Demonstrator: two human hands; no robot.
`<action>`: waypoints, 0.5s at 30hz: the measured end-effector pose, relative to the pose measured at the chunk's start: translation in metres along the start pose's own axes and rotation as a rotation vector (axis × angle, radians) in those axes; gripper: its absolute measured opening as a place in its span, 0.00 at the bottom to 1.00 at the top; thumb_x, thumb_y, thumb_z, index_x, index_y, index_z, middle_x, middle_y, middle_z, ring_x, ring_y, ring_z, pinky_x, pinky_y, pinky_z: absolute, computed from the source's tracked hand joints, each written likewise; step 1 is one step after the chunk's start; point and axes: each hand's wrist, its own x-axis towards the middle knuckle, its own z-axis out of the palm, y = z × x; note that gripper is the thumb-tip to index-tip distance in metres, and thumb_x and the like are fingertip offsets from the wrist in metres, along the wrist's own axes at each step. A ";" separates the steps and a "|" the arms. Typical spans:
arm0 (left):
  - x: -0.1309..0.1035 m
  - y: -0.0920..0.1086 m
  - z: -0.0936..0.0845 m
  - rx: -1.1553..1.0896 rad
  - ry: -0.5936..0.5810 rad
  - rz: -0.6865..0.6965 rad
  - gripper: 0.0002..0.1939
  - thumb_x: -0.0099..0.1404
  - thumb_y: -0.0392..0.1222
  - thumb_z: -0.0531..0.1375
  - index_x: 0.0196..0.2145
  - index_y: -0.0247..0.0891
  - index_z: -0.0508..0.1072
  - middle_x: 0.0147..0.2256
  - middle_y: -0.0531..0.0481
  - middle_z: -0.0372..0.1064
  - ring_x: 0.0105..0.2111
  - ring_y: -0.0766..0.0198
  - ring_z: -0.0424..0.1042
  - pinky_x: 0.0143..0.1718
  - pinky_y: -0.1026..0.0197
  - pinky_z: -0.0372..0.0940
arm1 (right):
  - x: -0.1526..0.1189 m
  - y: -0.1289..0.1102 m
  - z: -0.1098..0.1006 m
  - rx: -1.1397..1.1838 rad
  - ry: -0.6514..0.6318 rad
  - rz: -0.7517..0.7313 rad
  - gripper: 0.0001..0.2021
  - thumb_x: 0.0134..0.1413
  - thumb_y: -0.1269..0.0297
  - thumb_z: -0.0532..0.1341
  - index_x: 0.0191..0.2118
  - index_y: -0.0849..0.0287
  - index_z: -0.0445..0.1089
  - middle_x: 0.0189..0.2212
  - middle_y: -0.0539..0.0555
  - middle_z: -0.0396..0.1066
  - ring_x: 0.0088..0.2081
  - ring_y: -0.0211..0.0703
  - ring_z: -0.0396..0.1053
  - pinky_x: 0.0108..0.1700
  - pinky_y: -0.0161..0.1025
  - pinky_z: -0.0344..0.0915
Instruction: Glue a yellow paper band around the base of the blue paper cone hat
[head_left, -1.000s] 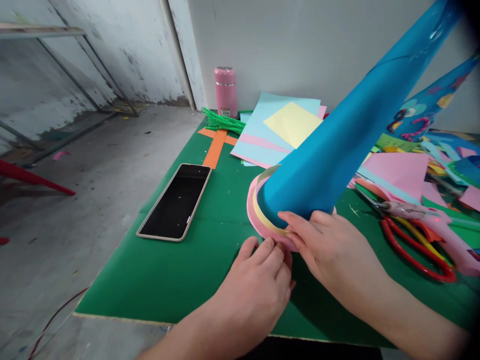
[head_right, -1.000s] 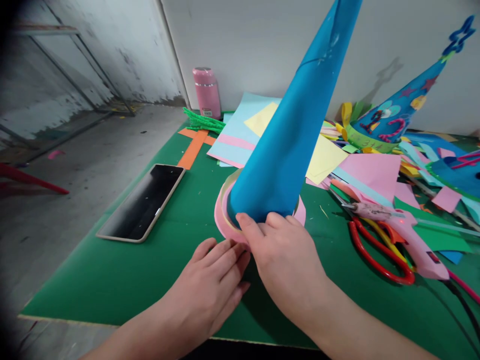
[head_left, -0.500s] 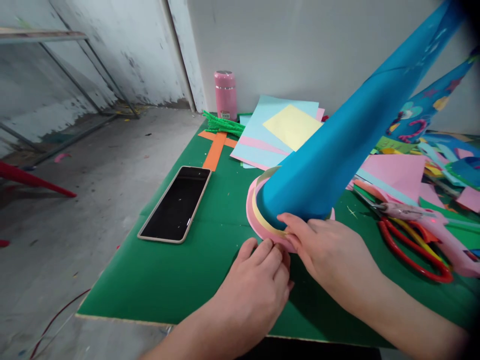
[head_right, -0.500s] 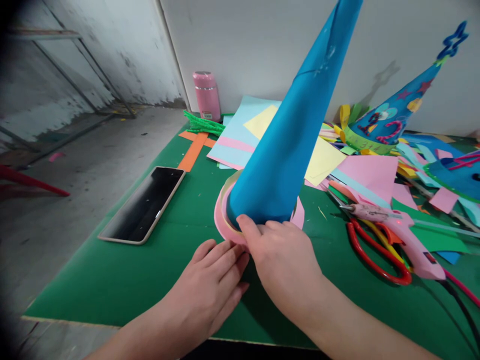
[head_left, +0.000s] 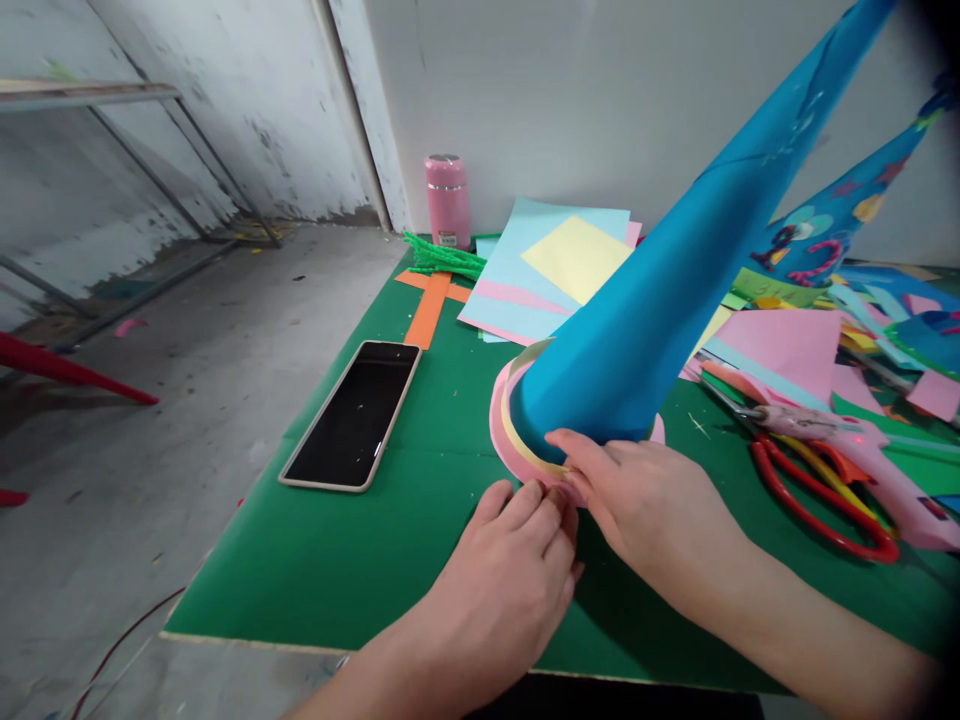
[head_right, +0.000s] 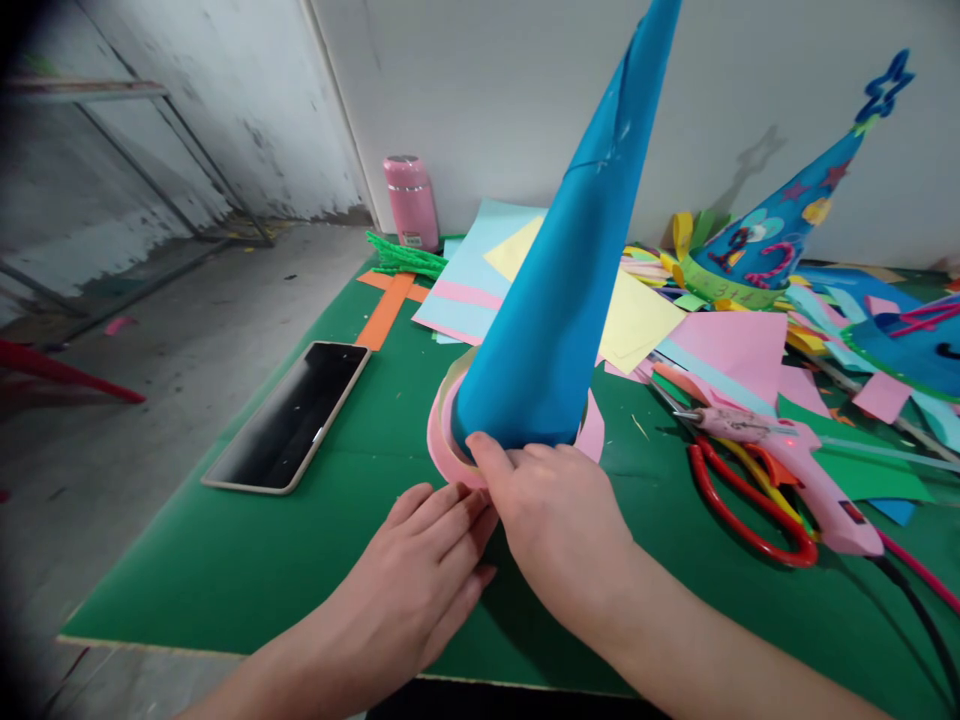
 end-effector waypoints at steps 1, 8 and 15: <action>0.000 0.000 0.000 0.001 0.005 0.000 0.19 0.66 0.41 0.44 0.49 0.29 0.63 0.44 0.44 0.68 0.48 0.53 0.61 0.46 0.51 0.53 | 0.000 0.000 0.000 0.002 0.003 -0.001 0.15 0.53 0.67 0.55 0.47 0.53 0.59 0.27 0.48 0.71 0.27 0.43 0.67 0.25 0.38 0.53; 0.000 -0.001 0.001 0.014 0.030 -0.003 0.18 0.66 0.42 0.45 0.48 0.32 0.65 0.44 0.46 0.68 0.48 0.54 0.61 0.46 0.51 0.53 | -0.001 -0.001 0.000 -0.022 0.034 -0.006 0.14 0.52 0.66 0.57 0.46 0.54 0.60 0.26 0.49 0.71 0.26 0.42 0.67 0.25 0.37 0.52; 0.000 0.000 0.001 0.032 0.041 -0.007 0.18 0.66 0.42 0.45 0.47 0.32 0.65 0.44 0.47 0.68 0.47 0.55 0.61 0.45 0.51 0.54 | -0.001 0.000 0.003 -0.044 0.095 -0.038 0.14 0.52 0.66 0.57 0.46 0.55 0.62 0.23 0.48 0.69 0.24 0.40 0.65 0.25 0.37 0.51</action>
